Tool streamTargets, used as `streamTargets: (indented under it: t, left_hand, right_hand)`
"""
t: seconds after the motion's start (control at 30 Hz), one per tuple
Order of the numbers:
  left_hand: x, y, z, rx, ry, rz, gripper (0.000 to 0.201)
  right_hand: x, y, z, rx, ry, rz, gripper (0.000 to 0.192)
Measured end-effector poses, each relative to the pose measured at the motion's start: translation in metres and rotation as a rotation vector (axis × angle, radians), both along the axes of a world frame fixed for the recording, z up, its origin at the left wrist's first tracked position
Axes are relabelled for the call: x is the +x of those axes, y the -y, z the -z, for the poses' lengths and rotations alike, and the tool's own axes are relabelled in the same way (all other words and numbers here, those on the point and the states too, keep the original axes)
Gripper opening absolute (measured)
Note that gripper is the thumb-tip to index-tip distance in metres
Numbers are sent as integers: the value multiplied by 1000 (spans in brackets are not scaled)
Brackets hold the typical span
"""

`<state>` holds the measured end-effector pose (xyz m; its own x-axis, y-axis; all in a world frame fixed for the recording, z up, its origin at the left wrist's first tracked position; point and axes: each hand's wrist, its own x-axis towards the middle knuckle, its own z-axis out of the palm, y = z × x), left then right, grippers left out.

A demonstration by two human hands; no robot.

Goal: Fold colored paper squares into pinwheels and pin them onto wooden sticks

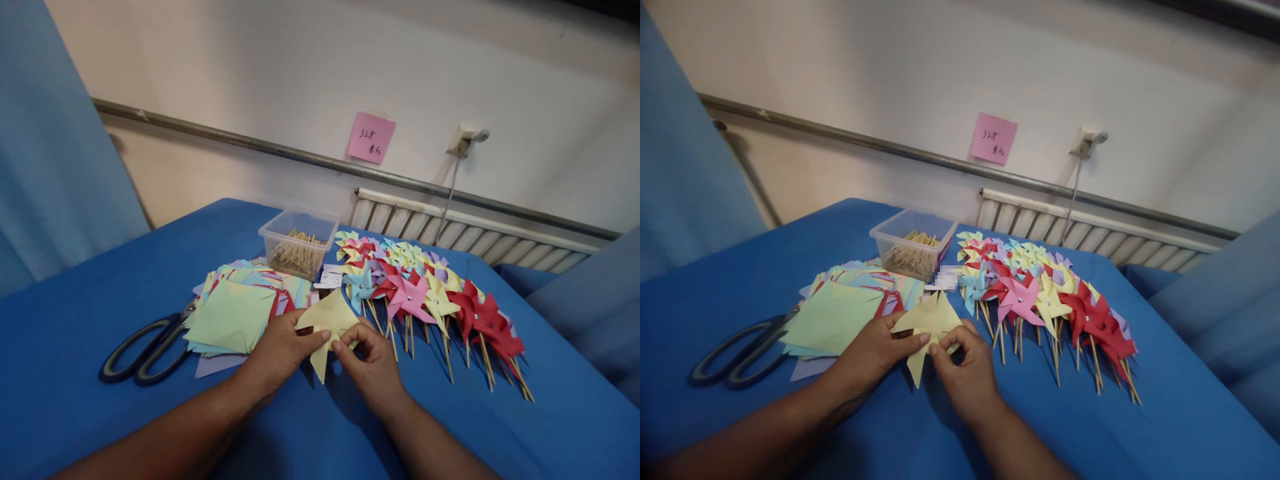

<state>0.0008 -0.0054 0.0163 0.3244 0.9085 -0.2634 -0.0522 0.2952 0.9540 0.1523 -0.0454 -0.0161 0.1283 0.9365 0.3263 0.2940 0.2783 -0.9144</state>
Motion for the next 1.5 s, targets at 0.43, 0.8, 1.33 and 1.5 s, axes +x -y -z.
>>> streamTargets:
  t: [0.43,0.8,1.33,1.5]
  left_hand:
    - [-2,0,0,37,-48,-33,37]
    - [1,3,-4,28,-48,-25,44]
    - [1,3,-4,109,-141,-21,39]
    - [3,3,-6,70,-123,-33,42]
  right_hand:
    - [2,-3,6,-61,-151,-91,18]
    - [-1,-5,5,-6,-62,45,22]
    - [-1,-1,-2,77,32,51,24]
    - [-2,0,0,89,43,77,23]
